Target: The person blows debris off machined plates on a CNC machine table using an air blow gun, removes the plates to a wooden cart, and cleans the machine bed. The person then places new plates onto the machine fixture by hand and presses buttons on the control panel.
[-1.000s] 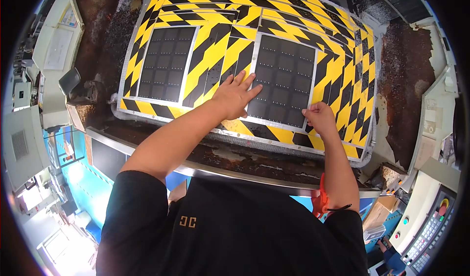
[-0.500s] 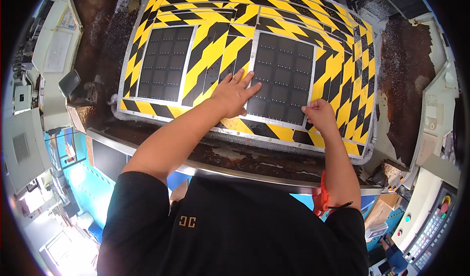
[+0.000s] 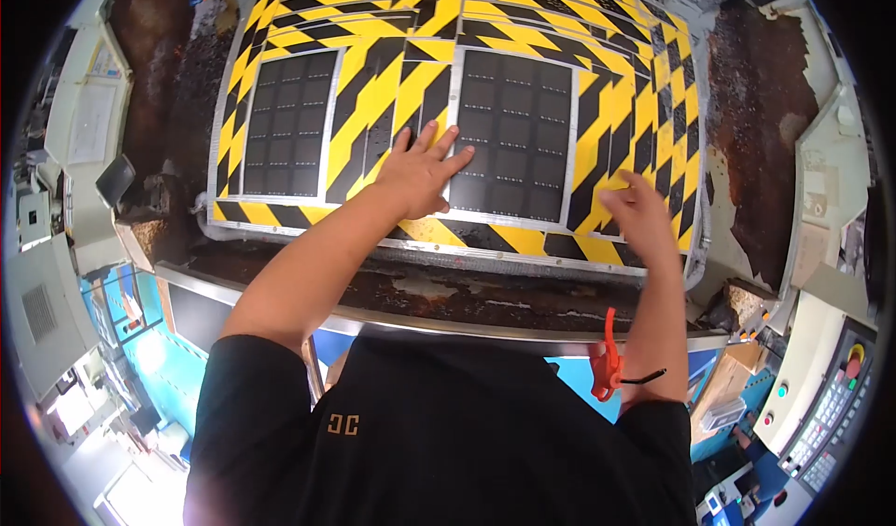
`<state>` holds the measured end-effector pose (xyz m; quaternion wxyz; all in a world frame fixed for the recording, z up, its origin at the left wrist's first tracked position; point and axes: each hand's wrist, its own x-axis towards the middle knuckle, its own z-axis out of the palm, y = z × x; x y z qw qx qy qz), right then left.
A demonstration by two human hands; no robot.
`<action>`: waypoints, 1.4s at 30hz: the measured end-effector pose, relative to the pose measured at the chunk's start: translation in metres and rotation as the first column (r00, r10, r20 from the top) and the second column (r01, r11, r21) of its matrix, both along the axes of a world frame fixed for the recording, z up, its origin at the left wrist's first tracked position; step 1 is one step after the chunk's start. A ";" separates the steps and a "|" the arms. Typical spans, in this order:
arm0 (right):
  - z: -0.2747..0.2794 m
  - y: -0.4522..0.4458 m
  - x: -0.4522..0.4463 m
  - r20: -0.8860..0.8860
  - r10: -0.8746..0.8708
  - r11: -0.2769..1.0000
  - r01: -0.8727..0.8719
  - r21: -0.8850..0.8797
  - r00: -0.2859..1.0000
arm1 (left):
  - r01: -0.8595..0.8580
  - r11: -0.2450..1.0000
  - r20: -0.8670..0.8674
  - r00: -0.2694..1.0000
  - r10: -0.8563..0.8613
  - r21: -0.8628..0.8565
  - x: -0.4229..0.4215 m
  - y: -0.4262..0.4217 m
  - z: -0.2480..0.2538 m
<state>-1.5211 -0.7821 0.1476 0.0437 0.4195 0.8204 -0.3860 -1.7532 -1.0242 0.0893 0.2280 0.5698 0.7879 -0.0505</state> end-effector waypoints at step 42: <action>0.020 -0.172 0.198 -0.011 0.378 0.760 -0.303 0.575 0.926 | -0.016 0.998 0.124 0.992 0.008 0.062 0.068 0.015 -0.005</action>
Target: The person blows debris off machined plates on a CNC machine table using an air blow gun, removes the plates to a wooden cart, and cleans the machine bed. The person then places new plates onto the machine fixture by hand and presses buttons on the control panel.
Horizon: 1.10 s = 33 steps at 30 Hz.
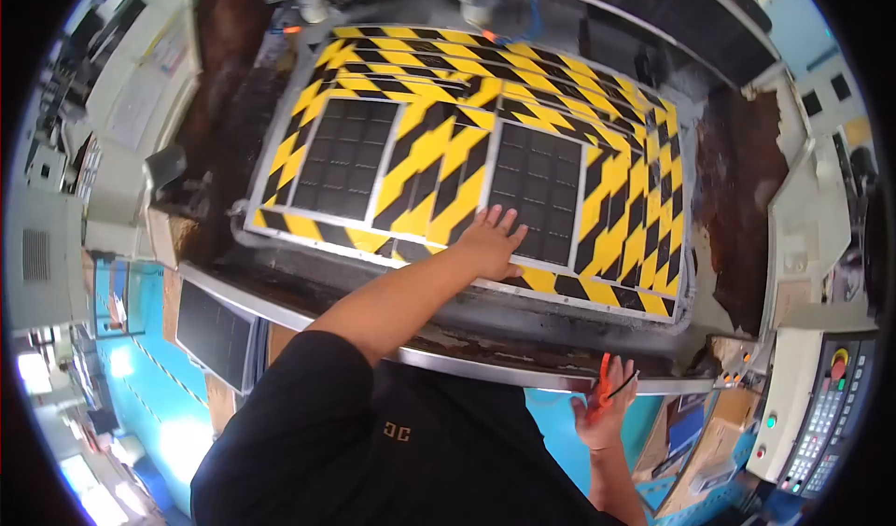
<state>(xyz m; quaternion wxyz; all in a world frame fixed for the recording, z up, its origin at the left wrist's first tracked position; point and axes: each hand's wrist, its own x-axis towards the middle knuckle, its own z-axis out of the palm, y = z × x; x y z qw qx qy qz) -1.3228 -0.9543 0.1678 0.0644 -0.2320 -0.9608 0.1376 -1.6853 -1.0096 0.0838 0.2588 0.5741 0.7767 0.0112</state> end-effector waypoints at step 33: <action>-0.012 -0.269 0.078 -0.562 0.354 0.826 0.032 0.562 0.748 | -0.829 0.381 0.095 0.377 0.921 -0.409 0.552 -0.821 -0.054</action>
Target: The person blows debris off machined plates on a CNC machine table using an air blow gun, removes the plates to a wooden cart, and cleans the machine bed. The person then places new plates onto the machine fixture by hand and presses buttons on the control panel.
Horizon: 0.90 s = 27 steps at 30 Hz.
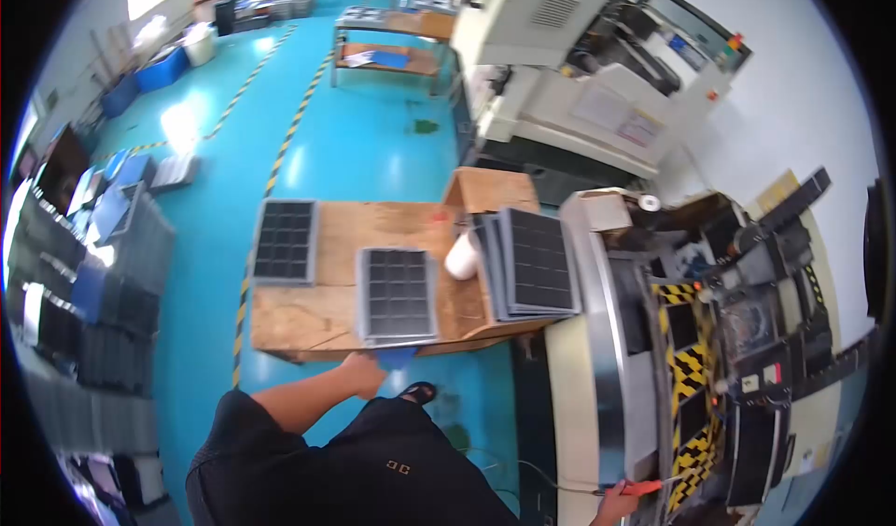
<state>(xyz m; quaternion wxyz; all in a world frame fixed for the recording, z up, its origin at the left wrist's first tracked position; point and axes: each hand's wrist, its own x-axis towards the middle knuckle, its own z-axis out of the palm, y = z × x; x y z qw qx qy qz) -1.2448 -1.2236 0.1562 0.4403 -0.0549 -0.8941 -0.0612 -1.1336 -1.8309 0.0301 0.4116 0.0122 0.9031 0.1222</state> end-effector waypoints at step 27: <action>-0.283 -0.712 0.223 0.736 0.168 0.918 -0.168 -0.360 -0.656 | -0.945 0.071 0.139 0.121 0.983 0.320 0.567 -0.391 -0.074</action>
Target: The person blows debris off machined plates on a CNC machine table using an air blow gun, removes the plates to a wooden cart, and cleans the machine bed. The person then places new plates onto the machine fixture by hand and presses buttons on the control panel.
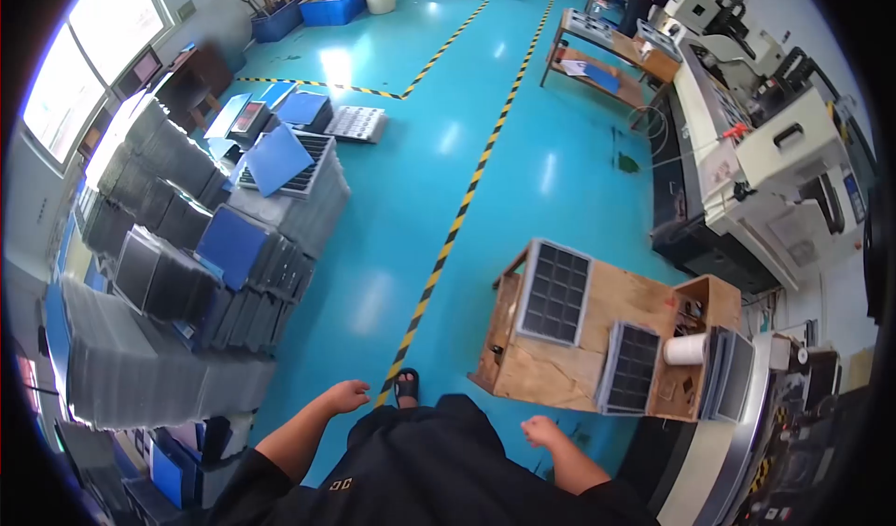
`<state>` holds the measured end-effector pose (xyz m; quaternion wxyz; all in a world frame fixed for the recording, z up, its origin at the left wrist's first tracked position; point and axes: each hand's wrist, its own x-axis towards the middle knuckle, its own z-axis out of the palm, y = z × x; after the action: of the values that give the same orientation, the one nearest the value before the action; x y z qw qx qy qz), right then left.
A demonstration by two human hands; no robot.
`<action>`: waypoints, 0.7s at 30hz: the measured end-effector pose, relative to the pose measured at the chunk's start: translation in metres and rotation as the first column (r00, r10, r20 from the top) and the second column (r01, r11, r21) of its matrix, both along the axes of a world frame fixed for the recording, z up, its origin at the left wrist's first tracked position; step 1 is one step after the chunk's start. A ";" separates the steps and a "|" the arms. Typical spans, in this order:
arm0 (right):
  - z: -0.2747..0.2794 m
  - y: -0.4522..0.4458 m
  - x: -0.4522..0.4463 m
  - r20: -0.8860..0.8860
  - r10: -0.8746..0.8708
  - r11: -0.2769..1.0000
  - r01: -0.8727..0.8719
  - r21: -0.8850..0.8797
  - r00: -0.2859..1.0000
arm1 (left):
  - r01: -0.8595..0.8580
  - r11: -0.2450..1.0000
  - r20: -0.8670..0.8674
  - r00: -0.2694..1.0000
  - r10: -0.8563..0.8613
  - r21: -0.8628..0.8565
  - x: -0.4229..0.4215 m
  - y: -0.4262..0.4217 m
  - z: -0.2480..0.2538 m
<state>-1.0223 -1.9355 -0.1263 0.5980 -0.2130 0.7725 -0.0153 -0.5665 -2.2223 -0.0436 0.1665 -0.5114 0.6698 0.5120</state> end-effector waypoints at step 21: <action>0.034 -0.409 -0.295 -0.054 -0.192 0.972 0.182 -0.150 0.980 | -0.050 0.985 0.265 0.964 0.004 0.168 -0.220 -0.452 -0.065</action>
<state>-1.3171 -2.3442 -0.0920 0.5501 -0.1822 0.8061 -0.1201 -0.7862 -2.6743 -0.1089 0.2910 -0.5678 0.5876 0.4977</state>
